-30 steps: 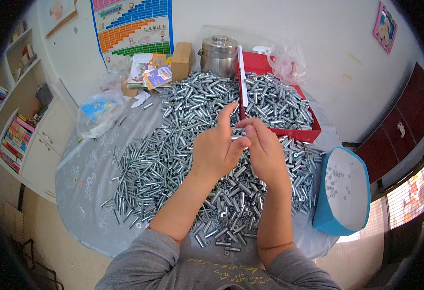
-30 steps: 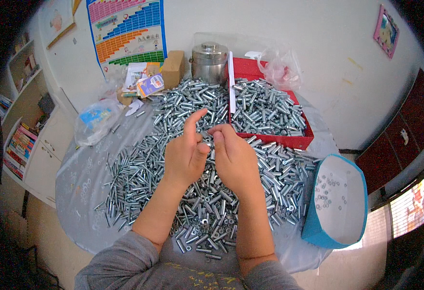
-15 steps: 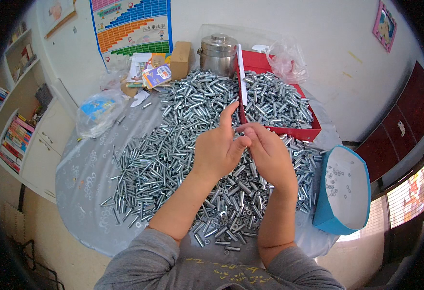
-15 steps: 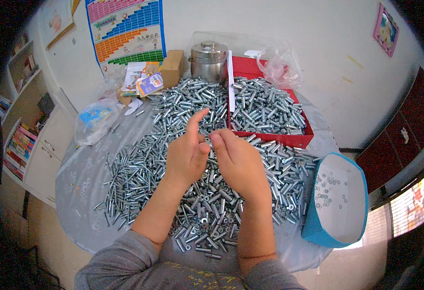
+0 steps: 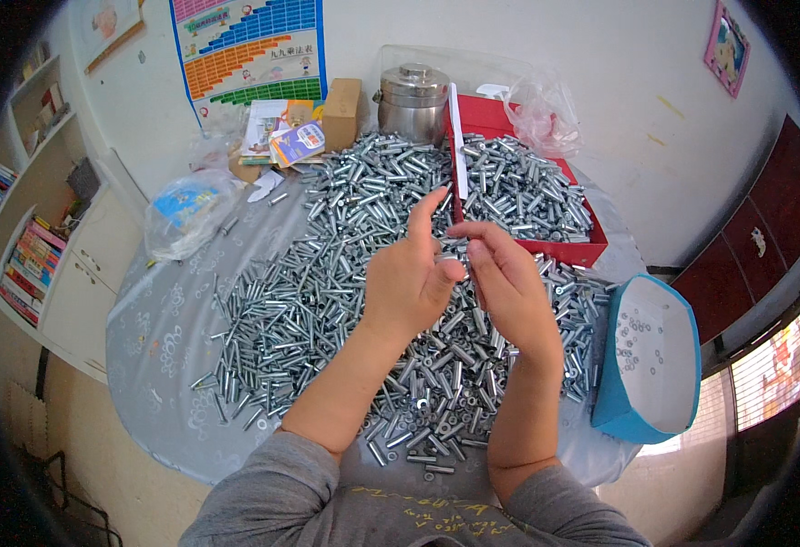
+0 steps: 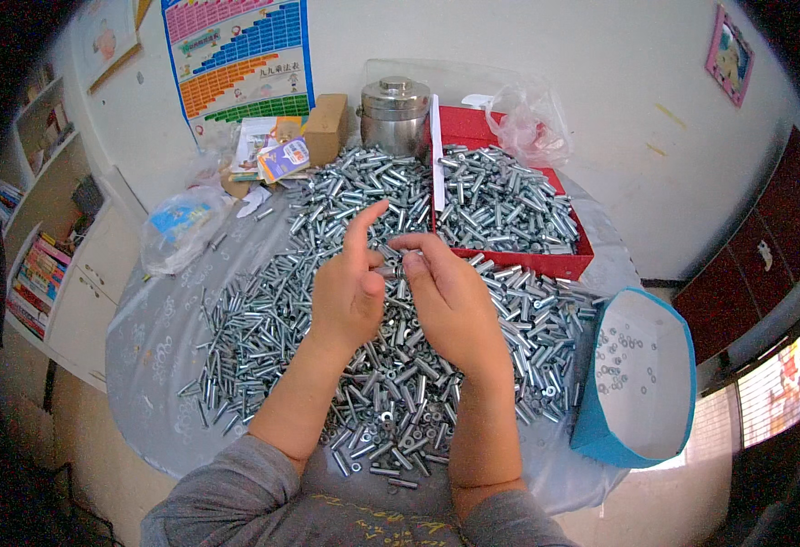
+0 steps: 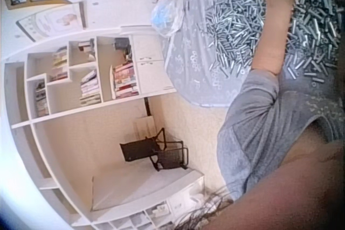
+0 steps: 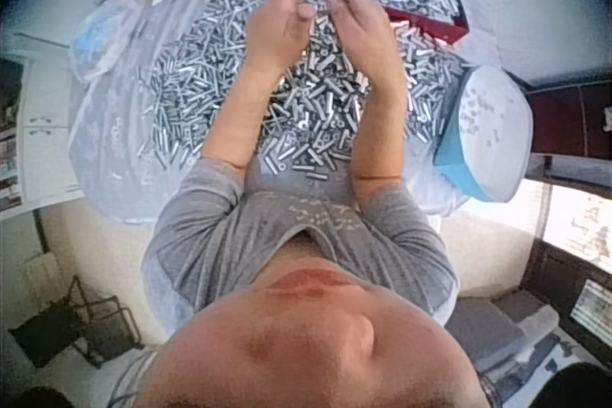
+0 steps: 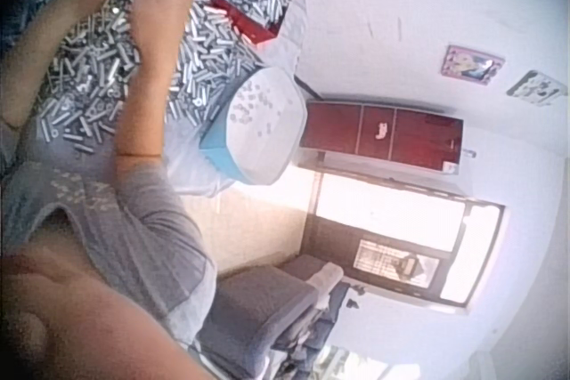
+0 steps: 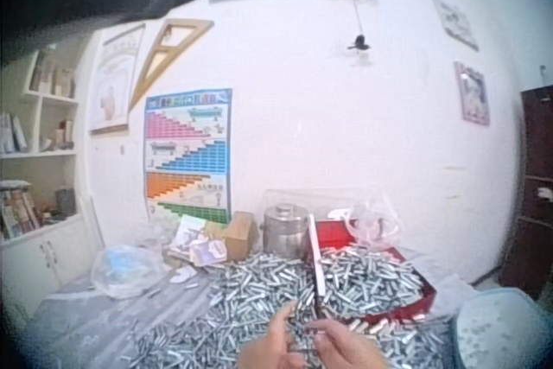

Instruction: The person sits at a table covered with a large pile of metal fasteners, including cylindrical pins and washers. They repeatedly pick up individual pins and washers, insert the washers onto the pins, and place the assembled units into a red box.

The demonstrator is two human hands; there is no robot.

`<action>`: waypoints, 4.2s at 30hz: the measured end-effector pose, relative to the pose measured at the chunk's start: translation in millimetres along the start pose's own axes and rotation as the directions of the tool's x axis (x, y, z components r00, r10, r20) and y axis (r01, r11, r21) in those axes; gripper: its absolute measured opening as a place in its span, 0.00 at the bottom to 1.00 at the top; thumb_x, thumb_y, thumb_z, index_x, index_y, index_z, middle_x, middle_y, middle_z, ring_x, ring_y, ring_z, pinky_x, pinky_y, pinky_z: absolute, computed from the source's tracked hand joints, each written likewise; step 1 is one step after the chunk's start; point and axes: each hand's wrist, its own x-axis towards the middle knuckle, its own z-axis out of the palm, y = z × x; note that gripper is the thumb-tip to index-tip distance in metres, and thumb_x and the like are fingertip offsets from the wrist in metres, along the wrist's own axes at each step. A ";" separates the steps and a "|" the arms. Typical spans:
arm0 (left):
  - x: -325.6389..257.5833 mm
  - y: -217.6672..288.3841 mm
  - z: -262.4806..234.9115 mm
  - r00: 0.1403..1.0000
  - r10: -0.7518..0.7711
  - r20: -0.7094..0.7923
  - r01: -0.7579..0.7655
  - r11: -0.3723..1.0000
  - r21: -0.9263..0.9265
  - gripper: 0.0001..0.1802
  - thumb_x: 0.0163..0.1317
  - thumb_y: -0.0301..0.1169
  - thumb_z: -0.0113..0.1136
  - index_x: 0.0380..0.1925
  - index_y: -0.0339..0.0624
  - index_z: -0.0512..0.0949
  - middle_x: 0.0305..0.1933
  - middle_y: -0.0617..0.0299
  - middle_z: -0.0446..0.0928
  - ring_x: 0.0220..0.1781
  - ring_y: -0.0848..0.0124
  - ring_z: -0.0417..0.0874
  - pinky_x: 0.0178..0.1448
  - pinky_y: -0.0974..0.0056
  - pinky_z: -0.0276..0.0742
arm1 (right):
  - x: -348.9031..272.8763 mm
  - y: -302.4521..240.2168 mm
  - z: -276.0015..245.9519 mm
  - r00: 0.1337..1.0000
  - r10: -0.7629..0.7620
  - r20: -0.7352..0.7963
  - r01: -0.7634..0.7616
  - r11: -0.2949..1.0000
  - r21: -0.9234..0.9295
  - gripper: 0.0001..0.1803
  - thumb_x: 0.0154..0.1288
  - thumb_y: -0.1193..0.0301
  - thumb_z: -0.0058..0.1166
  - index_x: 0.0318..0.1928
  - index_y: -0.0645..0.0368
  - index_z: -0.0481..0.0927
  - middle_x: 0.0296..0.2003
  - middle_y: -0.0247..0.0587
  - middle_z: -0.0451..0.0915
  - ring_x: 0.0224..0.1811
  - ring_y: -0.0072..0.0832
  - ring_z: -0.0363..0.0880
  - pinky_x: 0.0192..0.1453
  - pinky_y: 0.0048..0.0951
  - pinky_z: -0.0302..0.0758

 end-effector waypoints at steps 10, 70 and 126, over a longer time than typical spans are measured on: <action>-1.1 4.7 1.7 0.997 -0.035 0.070 0.031 0.998 0.056 0.52 0.49 0.72 0.22 0.57 0.36 0.57 0.13 0.62 0.67 0.15 0.63 0.73 0.17 0.63 0.62 | 3.8 8.5 7.7 0.977 -0.139 -0.161 0.152 0.986 0.068 0.15 0.59 0.72 0.42 0.47 0.60 0.70 0.21 0.34 0.68 0.23 0.21 0.66 0.29 0.22 0.64; 4.4 -3.6 -9.0 0.998 -0.063 0.023 0.060 0.993 0.099 0.43 0.56 0.65 0.28 0.54 0.37 0.61 0.15 0.60 0.72 0.20 0.59 0.77 0.22 0.60 0.66 | 10.8 19.4 7.3 0.985 0.051 -0.167 -0.080 0.981 -0.177 0.13 0.62 0.64 0.44 0.36 0.63 0.71 0.25 0.52 0.74 0.31 0.45 0.74 0.36 0.39 0.68; 13.5 -8.2 -11.9 0.967 0.238 -0.092 -0.231 0.969 0.084 0.34 0.60 0.56 0.40 0.50 0.33 0.65 0.36 0.46 0.74 0.40 0.52 0.75 0.42 0.56 0.69 | 18.5 35.9 -6.9 0.910 -0.242 -0.337 0.170 0.958 -0.230 0.09 0.58 0.79 0.47 0.40 0.61 0.74 0.33 0.42 0.72 0.35 0.30 0.71 0.40 0.28 0.69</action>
